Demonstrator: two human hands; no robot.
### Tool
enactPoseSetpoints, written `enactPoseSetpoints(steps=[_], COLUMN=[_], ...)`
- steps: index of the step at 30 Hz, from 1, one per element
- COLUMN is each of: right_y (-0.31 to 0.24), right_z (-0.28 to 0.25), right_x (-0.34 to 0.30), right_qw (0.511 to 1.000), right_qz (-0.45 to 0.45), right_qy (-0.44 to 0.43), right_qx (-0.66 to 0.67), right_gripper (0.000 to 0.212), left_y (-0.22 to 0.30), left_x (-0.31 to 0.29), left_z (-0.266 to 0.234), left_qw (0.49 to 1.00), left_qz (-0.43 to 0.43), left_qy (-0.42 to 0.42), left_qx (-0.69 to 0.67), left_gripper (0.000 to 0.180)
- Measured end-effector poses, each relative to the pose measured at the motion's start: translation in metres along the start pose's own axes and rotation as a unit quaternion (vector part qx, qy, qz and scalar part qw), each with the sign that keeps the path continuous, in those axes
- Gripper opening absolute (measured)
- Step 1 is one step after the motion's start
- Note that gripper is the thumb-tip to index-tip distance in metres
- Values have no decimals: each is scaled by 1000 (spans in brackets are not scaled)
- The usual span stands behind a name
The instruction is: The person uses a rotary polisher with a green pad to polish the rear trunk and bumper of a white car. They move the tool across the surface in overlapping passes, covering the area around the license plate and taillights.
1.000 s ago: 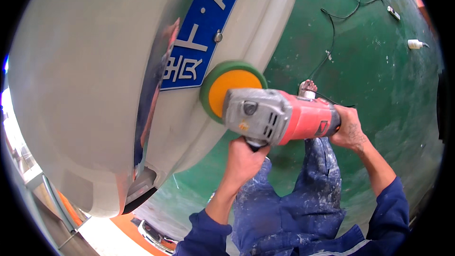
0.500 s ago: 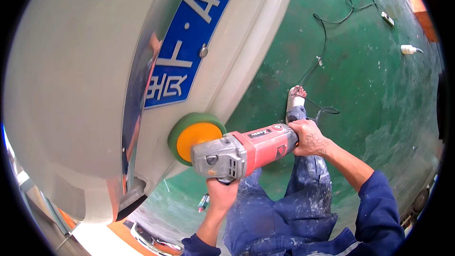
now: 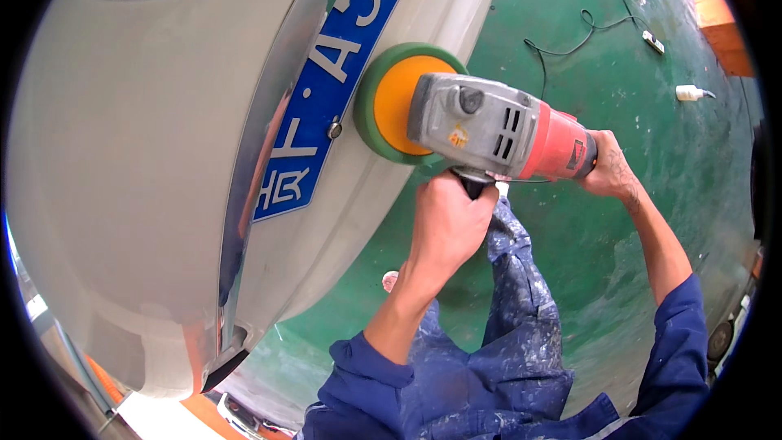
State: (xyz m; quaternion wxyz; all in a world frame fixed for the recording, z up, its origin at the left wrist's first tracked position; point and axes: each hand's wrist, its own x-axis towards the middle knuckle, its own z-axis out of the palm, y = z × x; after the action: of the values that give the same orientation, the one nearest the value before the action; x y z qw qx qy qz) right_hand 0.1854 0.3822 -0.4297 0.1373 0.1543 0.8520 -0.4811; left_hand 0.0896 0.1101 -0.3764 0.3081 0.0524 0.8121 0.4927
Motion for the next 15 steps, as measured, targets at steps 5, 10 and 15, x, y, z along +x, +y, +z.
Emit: enactPoseSetpoints(steps=[5, 10, 15], right_y=[7, 10, -14], right_z=[32, 107, 134], right_x=[-13, -36, -43], right_qw=[999, 990, 974], right_qz=[-4, -66, -83], right_qy=[-35, -120, -185], right_qx=[-21, -31, -102], right_gripper=[36, 41, 34], left_y=[-15, -72, -126], left_x=[-33, -123, -177], left_z=[-8, -30, -41], left_qw=[999, 989, 977], left_qz=[-32, -105, -143], left_qy=[33, 102, 156], left_qx=[12, -13, -31], left_gripper=[21, 21, 15])
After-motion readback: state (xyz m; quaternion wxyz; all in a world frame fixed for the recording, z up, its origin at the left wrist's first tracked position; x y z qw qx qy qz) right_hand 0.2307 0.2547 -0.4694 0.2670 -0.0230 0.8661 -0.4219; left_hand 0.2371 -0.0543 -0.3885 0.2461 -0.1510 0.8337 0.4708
